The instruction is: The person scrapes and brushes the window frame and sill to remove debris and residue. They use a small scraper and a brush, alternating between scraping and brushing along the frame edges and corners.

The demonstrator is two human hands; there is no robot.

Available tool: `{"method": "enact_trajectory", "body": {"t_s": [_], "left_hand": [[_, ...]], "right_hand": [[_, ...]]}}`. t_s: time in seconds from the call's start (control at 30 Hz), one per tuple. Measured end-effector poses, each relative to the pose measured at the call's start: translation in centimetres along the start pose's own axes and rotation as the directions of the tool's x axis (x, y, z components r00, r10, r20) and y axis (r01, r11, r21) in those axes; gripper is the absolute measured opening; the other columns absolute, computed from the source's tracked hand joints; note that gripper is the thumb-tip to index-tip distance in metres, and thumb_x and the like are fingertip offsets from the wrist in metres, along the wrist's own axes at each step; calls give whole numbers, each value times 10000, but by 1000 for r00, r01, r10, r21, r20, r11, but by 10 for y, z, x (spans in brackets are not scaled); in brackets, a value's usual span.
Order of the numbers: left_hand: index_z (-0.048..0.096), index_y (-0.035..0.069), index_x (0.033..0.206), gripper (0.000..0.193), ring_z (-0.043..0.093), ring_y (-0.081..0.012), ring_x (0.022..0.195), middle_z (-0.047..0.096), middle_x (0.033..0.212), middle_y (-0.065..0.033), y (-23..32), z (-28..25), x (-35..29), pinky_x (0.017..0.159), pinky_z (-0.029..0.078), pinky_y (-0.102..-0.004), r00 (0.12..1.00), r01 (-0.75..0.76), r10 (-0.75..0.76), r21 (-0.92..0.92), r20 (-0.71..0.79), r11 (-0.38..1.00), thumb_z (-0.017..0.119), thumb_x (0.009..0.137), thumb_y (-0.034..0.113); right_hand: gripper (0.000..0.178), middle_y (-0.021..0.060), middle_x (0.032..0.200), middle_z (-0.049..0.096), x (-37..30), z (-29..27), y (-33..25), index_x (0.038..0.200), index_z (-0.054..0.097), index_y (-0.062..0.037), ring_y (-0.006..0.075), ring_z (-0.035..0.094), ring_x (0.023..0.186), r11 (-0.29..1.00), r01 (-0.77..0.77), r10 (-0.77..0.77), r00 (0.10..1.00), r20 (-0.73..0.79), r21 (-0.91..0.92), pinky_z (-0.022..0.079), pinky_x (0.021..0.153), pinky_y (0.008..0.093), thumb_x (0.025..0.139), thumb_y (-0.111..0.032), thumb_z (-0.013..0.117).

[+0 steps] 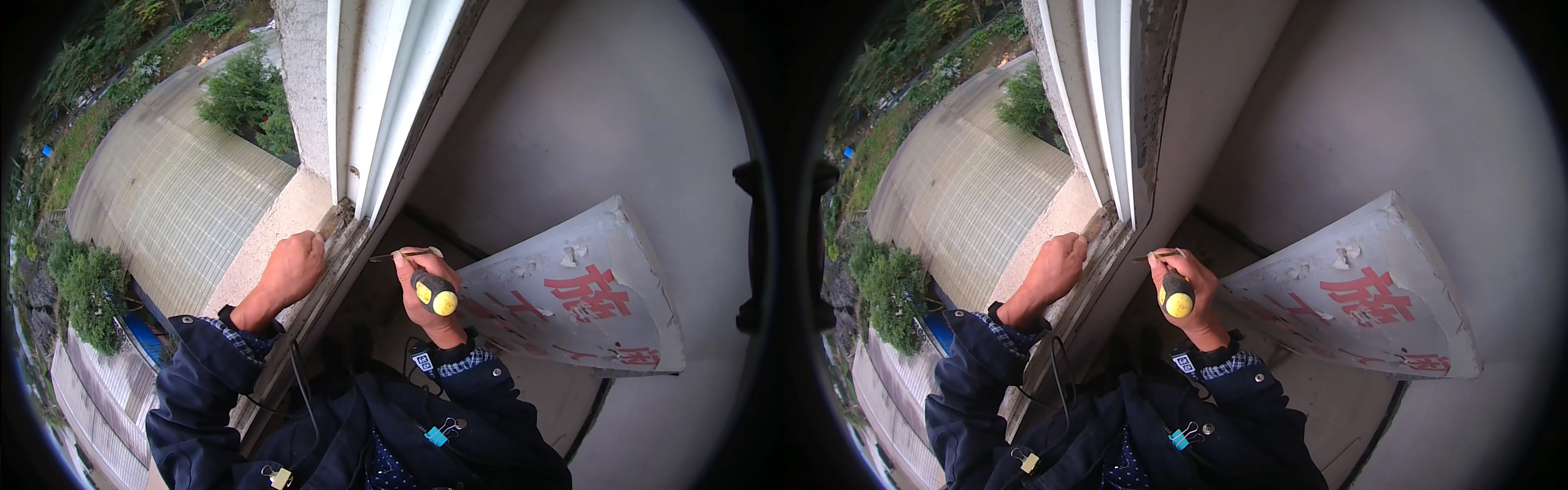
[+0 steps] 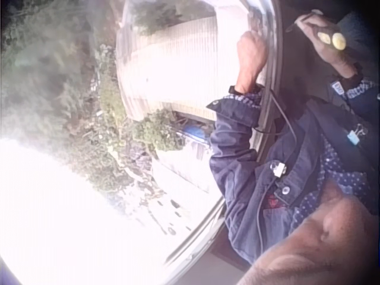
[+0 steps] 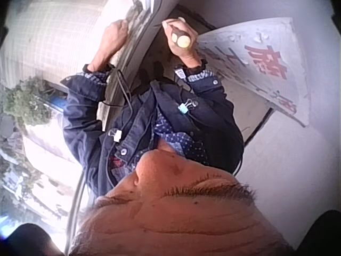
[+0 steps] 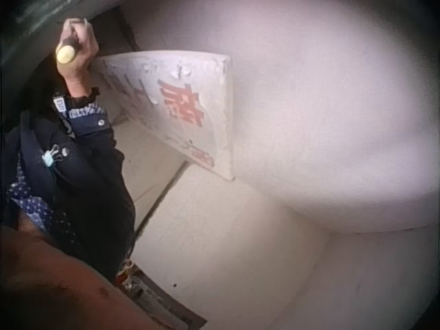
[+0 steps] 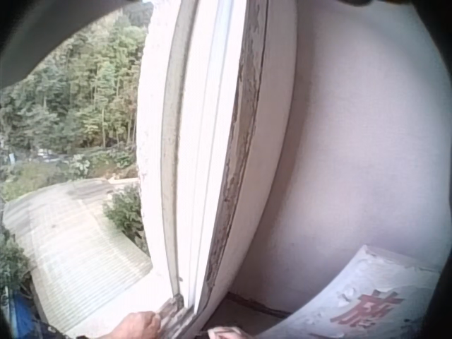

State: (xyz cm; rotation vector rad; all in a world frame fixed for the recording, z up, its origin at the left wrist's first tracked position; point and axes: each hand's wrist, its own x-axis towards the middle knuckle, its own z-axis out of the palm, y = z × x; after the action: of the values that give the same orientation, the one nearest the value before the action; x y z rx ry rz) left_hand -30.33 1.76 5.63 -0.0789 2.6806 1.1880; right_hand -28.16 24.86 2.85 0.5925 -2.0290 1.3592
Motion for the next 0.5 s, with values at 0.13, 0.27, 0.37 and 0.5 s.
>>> {"method": "enact_trajectory", "body": {"t_s": [0.13,0.27,0.37,0.5], "left_hand": [[623,-87,893,412,630,-395,779,626,801,-304,-2,1,0,757,499,-486,1000,-9,8,-11,-20,1000,451,1031,262],[604,-86,888,403,610,-300,705,603,737,-257,-3,0,-1,708,491,-449,999,-18,18,-29,-29,999,447,1037,254],[593,-86,879,399,588,-285,682,586,715,-241,-3,-4,-5,697,487,-448,999,-46,46,-43,-20,998,440,1041,246],[587,-79,866,392,573,-274,665,572,696,-226,-1,-10,-21,680,484,-440,999,-52,53,-49,3,997,444,1040,242]], "right_hand": [[195,128,879,703,-1,-1,-1,1004,620,1,191,640,663,1000,-20,20,1000,5,2,512,605,272,871,68,747],[193,125,880,703,-2,-2,-2,1001,617,0,187,636,662,1000,-17,17,1000,1,-2,510,605,272,873,66,747],[190,123,878,703,-2,-2,-2,996,616,1,186,635,660,1000,-29,29,1000,-6,2,509,604,272,874,64,747],[177,122,873,703,-2,-1,-3,972,617,1,185,633,661,999,-34,34,999,-20,-2,509,605,272,871,70,746]]}}
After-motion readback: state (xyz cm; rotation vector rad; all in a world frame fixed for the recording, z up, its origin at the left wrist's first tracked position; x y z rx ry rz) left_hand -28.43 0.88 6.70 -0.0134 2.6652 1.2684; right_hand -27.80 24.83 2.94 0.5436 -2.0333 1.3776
